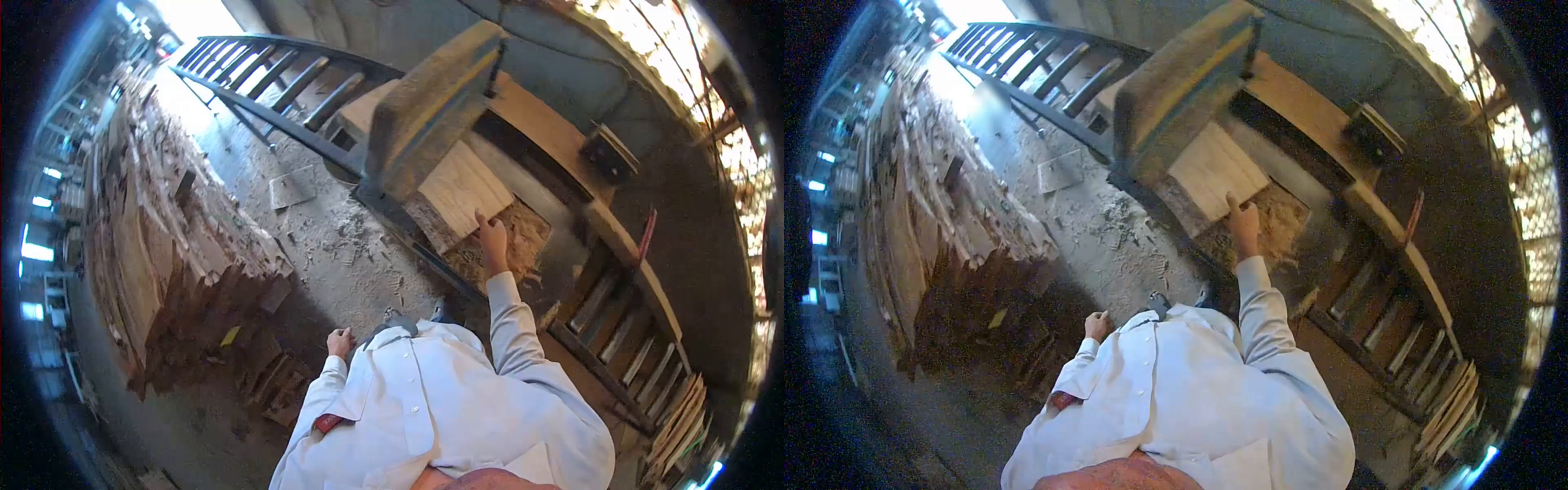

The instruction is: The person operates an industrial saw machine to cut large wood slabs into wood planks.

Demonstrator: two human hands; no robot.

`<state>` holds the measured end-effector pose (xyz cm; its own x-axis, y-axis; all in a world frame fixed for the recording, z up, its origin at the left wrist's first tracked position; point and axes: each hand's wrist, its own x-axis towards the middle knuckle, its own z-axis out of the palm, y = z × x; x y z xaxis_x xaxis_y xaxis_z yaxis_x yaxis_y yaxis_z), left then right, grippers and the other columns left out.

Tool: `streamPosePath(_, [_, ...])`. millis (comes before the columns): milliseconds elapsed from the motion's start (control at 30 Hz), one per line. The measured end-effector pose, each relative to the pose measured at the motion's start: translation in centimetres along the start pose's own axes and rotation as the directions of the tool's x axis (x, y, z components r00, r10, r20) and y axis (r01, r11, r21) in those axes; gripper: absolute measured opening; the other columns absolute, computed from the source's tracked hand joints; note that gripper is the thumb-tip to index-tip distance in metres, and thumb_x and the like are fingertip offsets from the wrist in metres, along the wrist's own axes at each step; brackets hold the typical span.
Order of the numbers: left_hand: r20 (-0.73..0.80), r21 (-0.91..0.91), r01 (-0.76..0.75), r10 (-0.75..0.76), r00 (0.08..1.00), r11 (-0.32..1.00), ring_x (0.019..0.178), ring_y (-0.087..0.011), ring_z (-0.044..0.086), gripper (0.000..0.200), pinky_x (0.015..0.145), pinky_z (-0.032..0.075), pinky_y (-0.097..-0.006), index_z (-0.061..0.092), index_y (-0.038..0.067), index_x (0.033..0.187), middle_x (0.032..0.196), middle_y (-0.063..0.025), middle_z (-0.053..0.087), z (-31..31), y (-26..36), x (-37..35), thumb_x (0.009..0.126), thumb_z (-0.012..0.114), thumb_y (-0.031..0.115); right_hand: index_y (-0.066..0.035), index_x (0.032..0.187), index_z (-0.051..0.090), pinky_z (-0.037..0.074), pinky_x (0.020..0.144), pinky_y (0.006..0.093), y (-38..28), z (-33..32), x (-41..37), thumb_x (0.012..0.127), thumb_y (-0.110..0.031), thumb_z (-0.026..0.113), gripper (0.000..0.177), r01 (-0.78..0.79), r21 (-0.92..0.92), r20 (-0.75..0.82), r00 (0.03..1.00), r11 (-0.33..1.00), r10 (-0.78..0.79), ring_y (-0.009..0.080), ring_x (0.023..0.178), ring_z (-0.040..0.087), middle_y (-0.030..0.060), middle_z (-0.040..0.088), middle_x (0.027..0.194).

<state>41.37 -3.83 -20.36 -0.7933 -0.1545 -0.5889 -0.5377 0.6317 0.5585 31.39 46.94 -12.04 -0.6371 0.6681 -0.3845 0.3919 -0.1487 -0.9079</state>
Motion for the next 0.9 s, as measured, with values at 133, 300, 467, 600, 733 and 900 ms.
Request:
streamPosePath(133, [0.009,-0.075,0.1,-0.099,0.995,0.992,0.071,-0.021,0.073,0.033,0.066,0.058,-0.0351,0.073,-0.003,0.099,0.089,-0.0153,0.076,0.9,-3.3,-0.2,0.095,0.068,0.029,0.003,0.129,0.057,0.05,0.087,0.0398,0.5,1.3,1.3,0.089,-0.037,0.078,0.061,-0.137,0.305,0.025,0.99,0.942,0.137,0.0223,0.105,0.062,0.0093,0.064,0.121])
streamPosePath(300, [0.041,0.292,0.075,-0.091,0.995,0.954,0.091,-0.0307,0.073,0.043,0.082,0.054,-0.0416,0.078,0.002,0.097,0.093,-0.0182,0.076,2.5,-10.8,0.9,0.087,0.071,0.044,0.001,0.13,0.061,0.048,0.091,0.0355,-5.3,-0.4,-3.9,0.092,-0.036,0.075,0.055,-0.039,0.258,0.015,0.999,0.965,0.036,0.0207,0.108,0.062,0.0083,0.064,0.128])
streamPosePath(467, [0.05,0.239,0.031,-0.044,0.998,0.97,0.086,-0.035,0.072,0.046,0.081,0.055,-0.0423,0.076,-0.001,0.092,0.093,-0.021,0.075,2.6,-10.9,0.9,0.087,0.069,0.043,0.002,0.128,0.063,0.048,0.094,0.0348,-4.0,-7.8,-7.1,0.099,-0.03,0.067,0.043,0.013,0.158,-0.059,0.998,0.987,-0.004,0.0188,0.109,0.062,0.0071,0.067,0.123])
streamPosePath(600, [0.083,0.217,-0.008,-0.01,0.997,0.976,0.101,-0.0384,0.069,0.046,0.09,0.052,-0.045,0.075,-0.001,0.099,0.105,-0.0245,0.072,3.9,-13.1,3.0,0.088,0.067,0.042,0.004,0.127,0.063,0.05,0.094,0.0353,-1.7,-15.5,-13.1,0.1,-0.023,0.065,0.038,-0.014,0.362,-0.127,0.99,0.932,0.065,0.0193,0.107,0.064,0.0074,0.068,0.12])
streamPosePath(733, [0.136,0.216,-0.003,-0.027,0.99,0.976,0.107,-0.0383,0.068,0.046,0.093,0.05,-0.0454,0.075,-0.001,0.105,0.108,-0.024,0.072,4.1,-13.3,4.1,0.09,0.067,0.042,0.004,0.13,0.062,0.049,0.097,0.0357,2.1,-27.3,-17.2,0.1,-0.023,0.065,0.04,-0.04,0.254,-0.273,0.956,0.967,0.111,0.0198,0.112,0.063,0.0084,0.065,0.127])
streamPosePath(900, [0.239,0.243,-0.103,0.043,0.97,0.965,0.096,-0.0315,0.072,0.046,0.086,0.053,-0.0396,0.075,-0.002,0.103,0.101,-0.0208,0.075,2.5,-13.1,5.4,0.091,0.069,0.042,0.006,0.131,0.06,0.049,0.098,0.0379,3.6,-37.3,-22.4,0.099,-0.028,0.067,0.047,-0.009,-0.078,-0.7,0.712,0.997,-0.049,0.0238,0.116,0.062,0.0129,0.065,0.129])
